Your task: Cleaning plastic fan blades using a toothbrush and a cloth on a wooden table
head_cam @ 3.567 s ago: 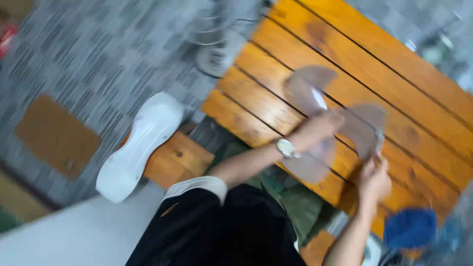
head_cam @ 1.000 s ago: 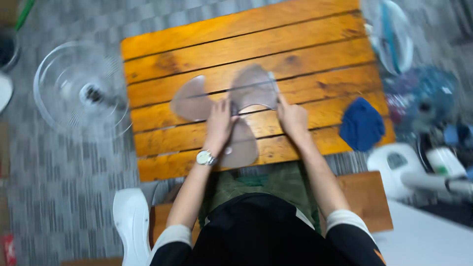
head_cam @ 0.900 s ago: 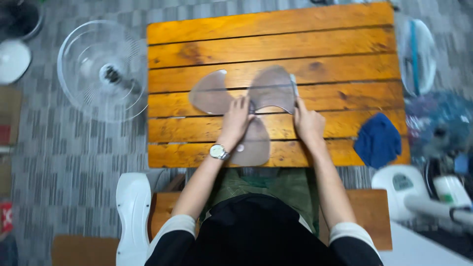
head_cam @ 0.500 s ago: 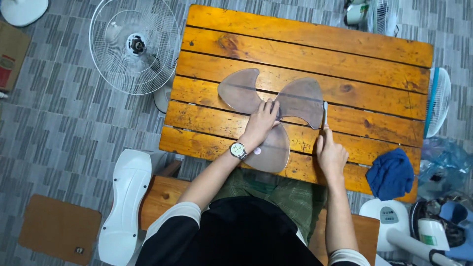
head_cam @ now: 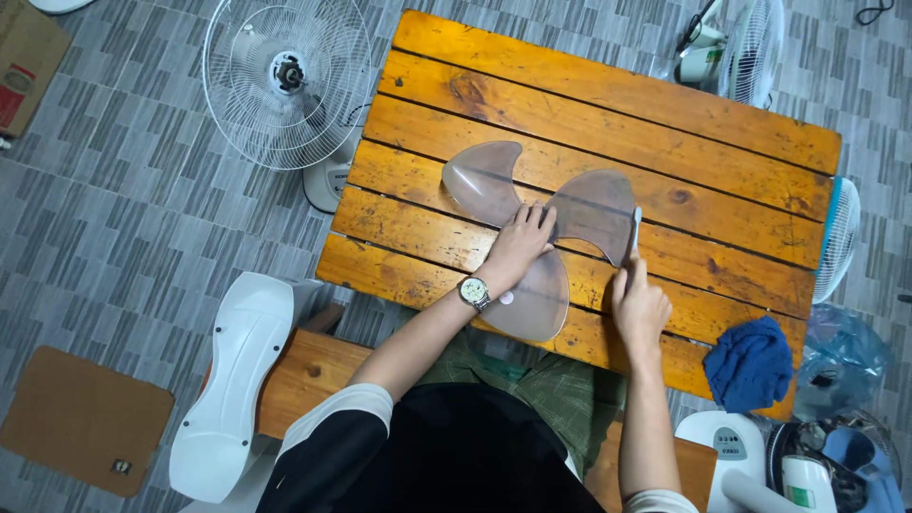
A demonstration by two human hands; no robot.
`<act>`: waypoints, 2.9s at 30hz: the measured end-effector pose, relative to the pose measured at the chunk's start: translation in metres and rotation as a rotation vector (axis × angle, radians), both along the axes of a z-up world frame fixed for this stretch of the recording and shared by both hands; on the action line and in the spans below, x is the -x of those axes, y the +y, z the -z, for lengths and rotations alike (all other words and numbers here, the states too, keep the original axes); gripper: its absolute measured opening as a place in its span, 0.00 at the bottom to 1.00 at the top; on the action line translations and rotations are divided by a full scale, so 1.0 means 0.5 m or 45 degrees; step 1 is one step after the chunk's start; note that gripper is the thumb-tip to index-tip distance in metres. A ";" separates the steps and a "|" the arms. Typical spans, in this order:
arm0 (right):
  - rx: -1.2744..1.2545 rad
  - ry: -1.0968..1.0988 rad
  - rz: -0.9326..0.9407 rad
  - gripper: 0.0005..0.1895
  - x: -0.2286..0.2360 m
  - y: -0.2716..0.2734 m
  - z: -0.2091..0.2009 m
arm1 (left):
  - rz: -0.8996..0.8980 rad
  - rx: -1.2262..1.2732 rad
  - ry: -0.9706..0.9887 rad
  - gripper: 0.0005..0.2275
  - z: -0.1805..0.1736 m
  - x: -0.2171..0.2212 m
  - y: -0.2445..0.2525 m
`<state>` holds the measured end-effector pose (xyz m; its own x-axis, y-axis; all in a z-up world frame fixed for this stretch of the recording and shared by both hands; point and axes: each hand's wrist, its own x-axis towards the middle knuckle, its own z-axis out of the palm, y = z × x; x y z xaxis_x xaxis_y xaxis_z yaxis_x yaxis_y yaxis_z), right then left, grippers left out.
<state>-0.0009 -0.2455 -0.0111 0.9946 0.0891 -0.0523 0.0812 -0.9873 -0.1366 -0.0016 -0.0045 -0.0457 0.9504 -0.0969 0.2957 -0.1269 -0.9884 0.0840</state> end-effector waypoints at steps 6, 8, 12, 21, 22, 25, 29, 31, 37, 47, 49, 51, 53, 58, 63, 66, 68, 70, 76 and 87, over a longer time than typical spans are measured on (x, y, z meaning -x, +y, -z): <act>-0.014 -0.005 0.010 0.19 0.026 -0.019 0.006 | 0.010 -0.015 -0.005 0.33 -0.002 0.000 0.001; -0.059 -0.025 0.016 0.18 -0.011 -0.013 0.020 | 0.031 -0.014 0.007 0.32 -0.013 0.002 0.004; -0.091 -0.085 -0.021 0.16 -0.057 -0.003 0.046 | 0.043 0.023 0.046 0.33 -0.009 -0.002 0.001; -0.061 0.030 -0.055 0.17 0.066 -0.005 -0.002 | 0.088 0.149 0.214 0.30 -0.067 0.004 0.005; -0.058 0.039 -0.036 0.17 0.048 -0.009 0.003 | 0.106 0.151 0.226 0.30 -0.073 0.004 0.007; 0.014 -0.070 -0.027 0.15 0.015 -0.024 0.027 | 0.121 0.235 0.352 0.30 -0.076 0.012 0.003; -0.054 -0.116 -0.028 0.15 -0.033 0.005 0.081 | 0.110 0.177 0.303 0.32 -0.074 0.005 0.003; -0.074 -0.099 -0.036 0.15 -0.023 0.027 0.081 | 0.103 0.151 0.286 0.32 -0.075 0.005 0.004; -0.136 -0.034 -0.164 0.16 0.002 0.004 0.064 | 0.112 0.140 0.294 0.33 -0.060 0.004 0.010; -0.243 -0.114 -0.247 0.16 -0.001 0.012 0.066 | 0.087 0.157 0.344 0.34 -0.064 0.003 0.010; -0.261 -0.075 -0.194 0.13 -0.005 0.008 0.044 | 0.089 0.179 0.352 0.34 -0.069 0.008 0.009; -0.325 -0.067 -0.195 0.14 0.006 0.040 0.016 | 0.083 0.199 0.358 0.35 -0.074 0.006 0.008; -0.298 -0.034 -0.275 0.14 0.021 0.056 0.041 | 0.086 0.199 0.355 0.36 -0.066 -0.001 0.009; -0.254 0.028 -0.354 0.15 -0.008 0.040 0.037 | 0.062 0.199 0.375 0.37 -0.063 0.004 0.010; -0.365 -0.012 -0.350 0.15 -0.023 0.047 0.059 | 0.066 0.210 0.407 0.38 -0.055 0.002 0.012; -0.598 -0.002 -0.320 0.17 -0.010 0.062 0.002 | 0.062 0.258 0.398 0.38 -0.046 0.003 0.015; -0.642 -0.008 -0.315 0.19 -0.011 0.050 -0.031 | 0.054 0.238 0.388 0.38 -0.033 0.003 0.016; -0.684 -0.021 -0.308 0.21 -0.011 0.041 -0.041 | 0.052 0.219 0.371 0.38 -0.028 0.000 0.016; -0.863 0.024 -0.285 0.17 -0.003 0.050 -0.009 | 0.071 0.189 0.323 0.38 -0.038 0.004 0.015; -0.617 0.029 -0.400 0.25 -0.017 0.094 -0.029 | 0.068 0.216 0.315 0.37 -0.059 0.011 0.014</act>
